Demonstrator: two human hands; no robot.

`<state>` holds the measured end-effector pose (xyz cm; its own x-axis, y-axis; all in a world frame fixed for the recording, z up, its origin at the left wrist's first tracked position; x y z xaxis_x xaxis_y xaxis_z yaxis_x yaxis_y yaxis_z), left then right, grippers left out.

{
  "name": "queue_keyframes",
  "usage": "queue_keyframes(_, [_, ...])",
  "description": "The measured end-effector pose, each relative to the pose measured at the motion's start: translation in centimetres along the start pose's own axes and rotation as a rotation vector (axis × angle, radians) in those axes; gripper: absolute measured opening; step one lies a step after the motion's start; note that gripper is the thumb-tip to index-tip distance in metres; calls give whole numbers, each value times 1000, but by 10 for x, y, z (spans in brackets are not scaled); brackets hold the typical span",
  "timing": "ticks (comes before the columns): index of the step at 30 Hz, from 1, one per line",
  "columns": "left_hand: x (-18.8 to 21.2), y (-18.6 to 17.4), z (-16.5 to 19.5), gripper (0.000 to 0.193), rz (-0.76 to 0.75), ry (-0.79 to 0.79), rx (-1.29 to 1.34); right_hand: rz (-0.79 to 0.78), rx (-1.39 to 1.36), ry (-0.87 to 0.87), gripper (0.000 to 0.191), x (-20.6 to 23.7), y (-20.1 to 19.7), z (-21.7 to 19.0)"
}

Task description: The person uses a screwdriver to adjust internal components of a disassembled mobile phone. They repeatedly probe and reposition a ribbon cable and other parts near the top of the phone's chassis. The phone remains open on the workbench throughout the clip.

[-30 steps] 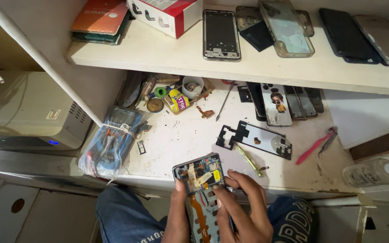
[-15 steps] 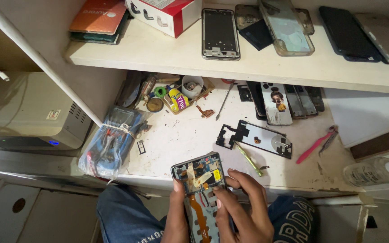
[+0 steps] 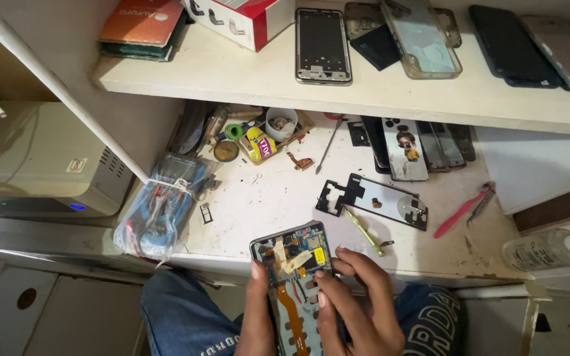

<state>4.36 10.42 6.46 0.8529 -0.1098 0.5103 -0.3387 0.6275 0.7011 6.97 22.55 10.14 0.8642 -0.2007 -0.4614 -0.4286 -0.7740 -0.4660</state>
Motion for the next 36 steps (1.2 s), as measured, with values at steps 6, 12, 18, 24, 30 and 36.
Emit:
queue_keyframes(6, [1, 4, 6, 76, -33, -51, 10, -34, 131, -52, 32, -3, -6, -3])
queue_keyframes(12, [2, 13, 12, 74, -6, -68, 32, -46, 64, 24, 29, -2, -3, 1])
queue_keyframes(18, [3, 18, 15, 73, -56, -79, 85, -77, 109, -3, 26, -3, -5, 4])
queue_keyframes(24, [-1, 13, 11, 72, 12, -127, 98, -83, 112, -24, 29, -4, -3, 4])
queue_keyframes(30, [-11, 4, 9, 72, -64, -106, 15, -105, 140, 16, 30, -2, 1, 9])
queue_keyframes(36, [-25, -3, 4, 78, -126, -238, 62, -134, 147, -58, 36, -5, 8, 23])
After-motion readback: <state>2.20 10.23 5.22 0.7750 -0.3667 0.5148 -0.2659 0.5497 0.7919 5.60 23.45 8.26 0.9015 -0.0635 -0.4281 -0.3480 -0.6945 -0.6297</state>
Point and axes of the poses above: each hand's wrist, its own x-axis away from the middle knuckle, its own y-axis out of the palm, z = x × y, the point moved 1 cm from there along -x, towards the middle knuckle, and after that the axes turned 7 degrees about y, right-handed, at the moved point
